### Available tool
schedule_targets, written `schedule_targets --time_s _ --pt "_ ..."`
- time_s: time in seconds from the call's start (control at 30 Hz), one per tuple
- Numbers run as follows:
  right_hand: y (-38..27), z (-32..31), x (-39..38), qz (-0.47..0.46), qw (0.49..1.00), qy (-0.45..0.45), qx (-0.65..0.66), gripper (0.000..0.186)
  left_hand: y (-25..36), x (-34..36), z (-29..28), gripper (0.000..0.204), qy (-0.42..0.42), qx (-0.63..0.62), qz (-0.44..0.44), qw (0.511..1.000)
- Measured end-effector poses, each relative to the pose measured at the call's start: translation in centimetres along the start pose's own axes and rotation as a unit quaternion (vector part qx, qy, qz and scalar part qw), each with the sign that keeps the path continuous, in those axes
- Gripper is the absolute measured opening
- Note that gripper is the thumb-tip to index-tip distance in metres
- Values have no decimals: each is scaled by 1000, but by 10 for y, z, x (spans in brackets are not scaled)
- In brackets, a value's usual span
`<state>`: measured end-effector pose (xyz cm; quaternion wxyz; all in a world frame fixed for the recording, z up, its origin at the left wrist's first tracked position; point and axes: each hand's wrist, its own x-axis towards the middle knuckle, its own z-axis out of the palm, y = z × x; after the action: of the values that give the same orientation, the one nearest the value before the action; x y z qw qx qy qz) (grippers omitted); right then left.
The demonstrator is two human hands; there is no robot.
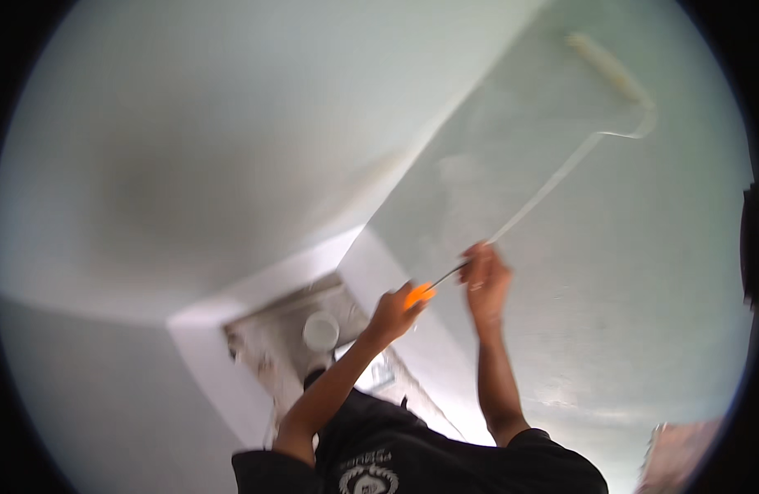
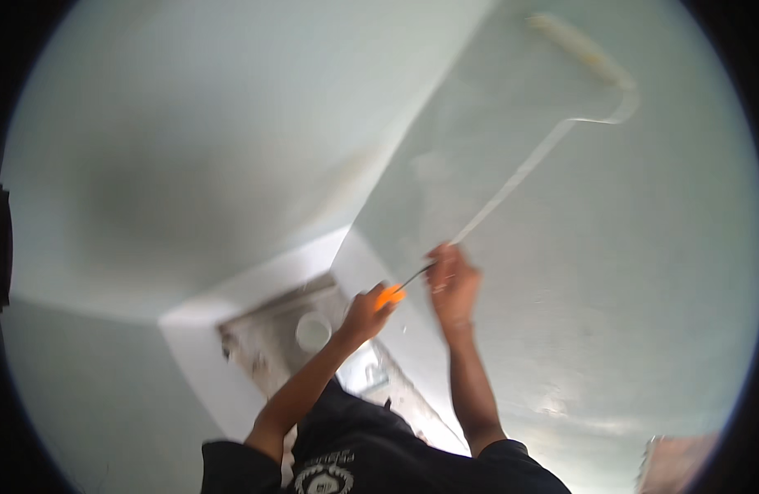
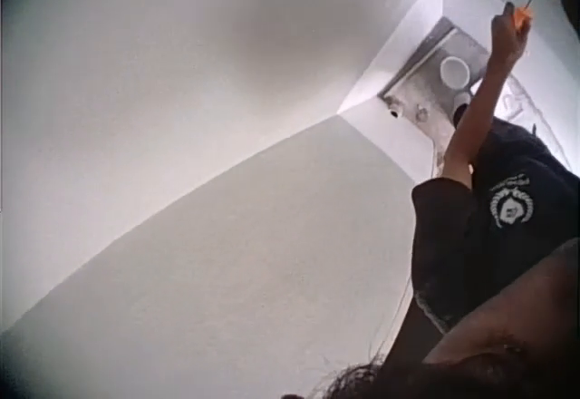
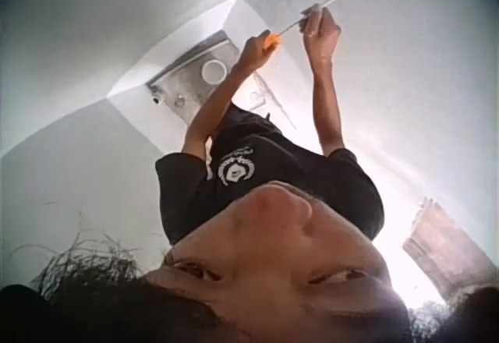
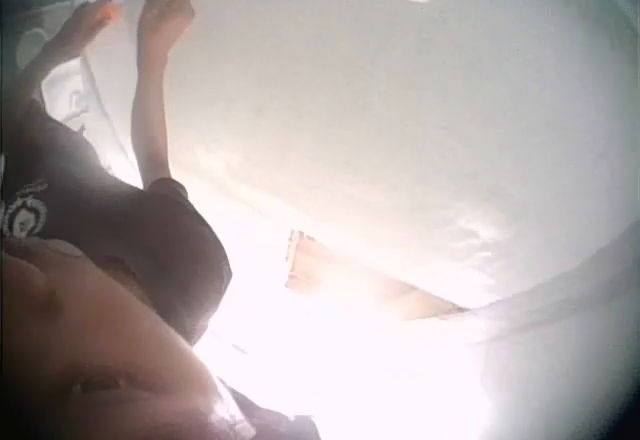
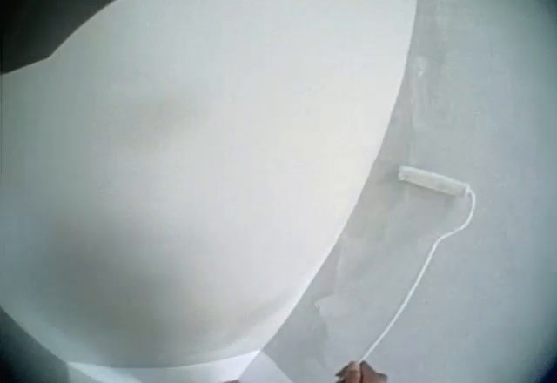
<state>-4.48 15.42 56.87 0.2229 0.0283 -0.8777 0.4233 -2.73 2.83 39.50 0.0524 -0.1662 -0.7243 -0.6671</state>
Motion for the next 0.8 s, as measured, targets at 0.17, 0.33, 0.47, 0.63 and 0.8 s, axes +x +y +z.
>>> schedule_targets --time_s 0.17,0.33,0.47,0.63,0.8 --pt "-4 -8 3 -4 996 -26 88 37 20 4 -31 42 35 124 6 992" --pt "17 3 4 11 983 -60 172 37 18 12 -56 42 -10 185 20 982" --pt "53 33 7 70 983 -73 153 37 -34 23 -47 40 -10 191 4 982" --pt "90 53 10 8 985 -19 169 38 -83 42 -28 37 -12 153 31 988" --pt "143 93 -3 -13 990 33 135 34 -149 37 -13 40 -34 102 15 994"
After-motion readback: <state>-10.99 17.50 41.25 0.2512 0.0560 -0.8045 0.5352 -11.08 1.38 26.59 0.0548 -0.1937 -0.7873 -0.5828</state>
